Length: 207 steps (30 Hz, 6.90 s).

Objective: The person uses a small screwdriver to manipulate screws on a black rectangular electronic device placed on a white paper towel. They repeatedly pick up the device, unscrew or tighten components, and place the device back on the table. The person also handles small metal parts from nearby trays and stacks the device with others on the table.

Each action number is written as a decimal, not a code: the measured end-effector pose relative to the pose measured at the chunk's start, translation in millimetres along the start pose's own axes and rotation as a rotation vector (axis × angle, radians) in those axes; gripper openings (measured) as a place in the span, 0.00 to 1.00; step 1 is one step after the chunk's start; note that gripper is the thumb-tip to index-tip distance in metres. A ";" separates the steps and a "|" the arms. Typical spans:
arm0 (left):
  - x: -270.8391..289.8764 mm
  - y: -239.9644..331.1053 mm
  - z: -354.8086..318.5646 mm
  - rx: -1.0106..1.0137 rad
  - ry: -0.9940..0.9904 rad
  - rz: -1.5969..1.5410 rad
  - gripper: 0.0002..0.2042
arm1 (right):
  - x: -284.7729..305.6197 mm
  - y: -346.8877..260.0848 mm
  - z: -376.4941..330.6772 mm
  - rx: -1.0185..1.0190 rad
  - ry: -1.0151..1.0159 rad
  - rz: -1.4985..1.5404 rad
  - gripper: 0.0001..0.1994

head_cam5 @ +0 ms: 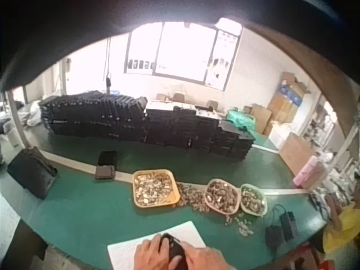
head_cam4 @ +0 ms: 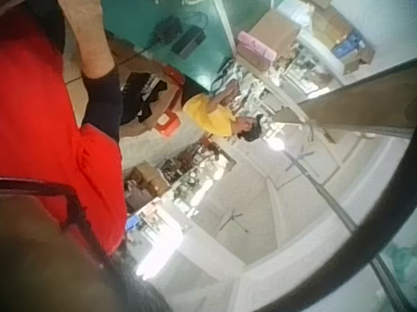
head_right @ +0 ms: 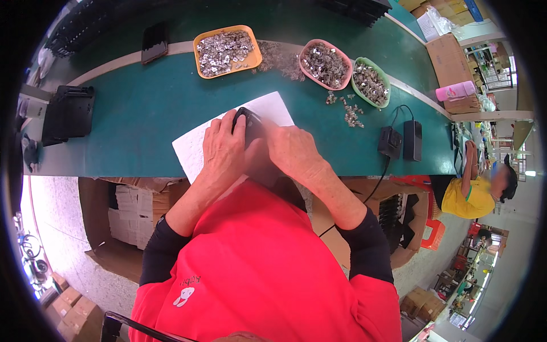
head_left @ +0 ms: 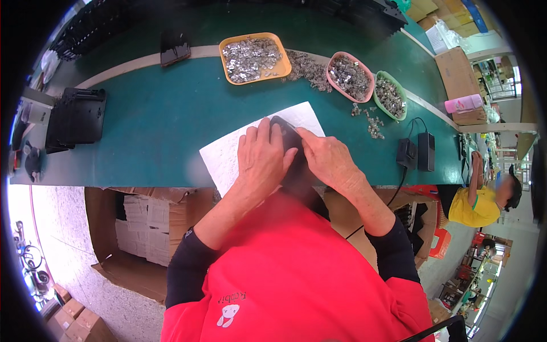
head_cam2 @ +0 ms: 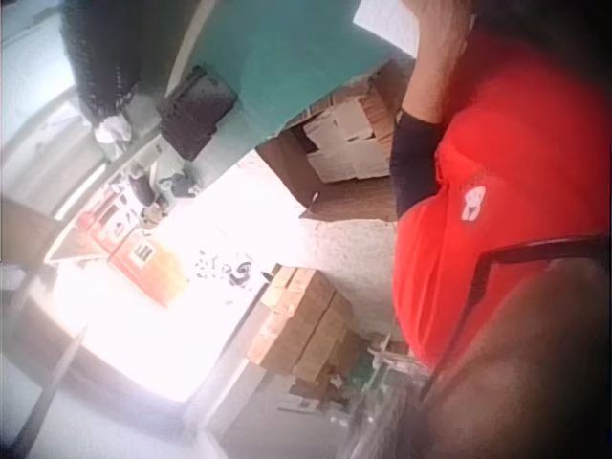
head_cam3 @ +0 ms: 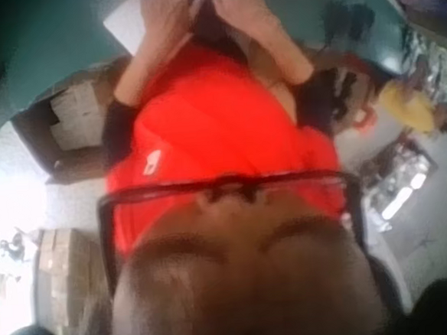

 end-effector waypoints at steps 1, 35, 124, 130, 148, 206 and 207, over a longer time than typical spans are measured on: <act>1.1 -1.2 -1.1 -0.007 0.016 -0.020 0.26 | -2.3 -3.4 -0.1 0.017 -0.008 -0.019 0.16; 0.7 -16.6 -3.8 -0.042 0.038 -0.227 0.26 | -4.4 -21.2 16.4 0.060 -0.005 -0.231 0.20; -2.5 -19.0 -4.1 0.032 0.002 -0.262 0.24 | -17.2 -22.6 12.2 -0.136 -0.132 -0.247 0.27; 0.5 -17.1 -4.0 0.015 0.053 -0.295 0.23 | -16.0 -19.9 10.0 -0.040 -0.117 -0.262 0.28; -3.7 -16.6 -5.4 -0.005 0.057 -0.231 0.26 | -15.6 -32.2 20.9 -0.199 -0.202 -0.212 0.25; -4.4 -14.3 -8.9 -0.040 0.155 -0.217 0.19 | -0.3 -62.9 31.9 0.225 -0.106 -0.505 0.06; -3.6 -14.0 -8.4 -0.047 0.160 -0.222 0.21 | -2.1 -63.8 32.5 0.263 -0.119 -0.496 0.06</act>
Point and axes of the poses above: each hand's wrist, its own z-axis towards the middle knuckle, its own x-axis out of the back of the hand, y = z × x, the point moved 8 cm from there along z, towards the middle knuckle, and after that the axes turned 6 degrees about -y, right-handed, at the moved point
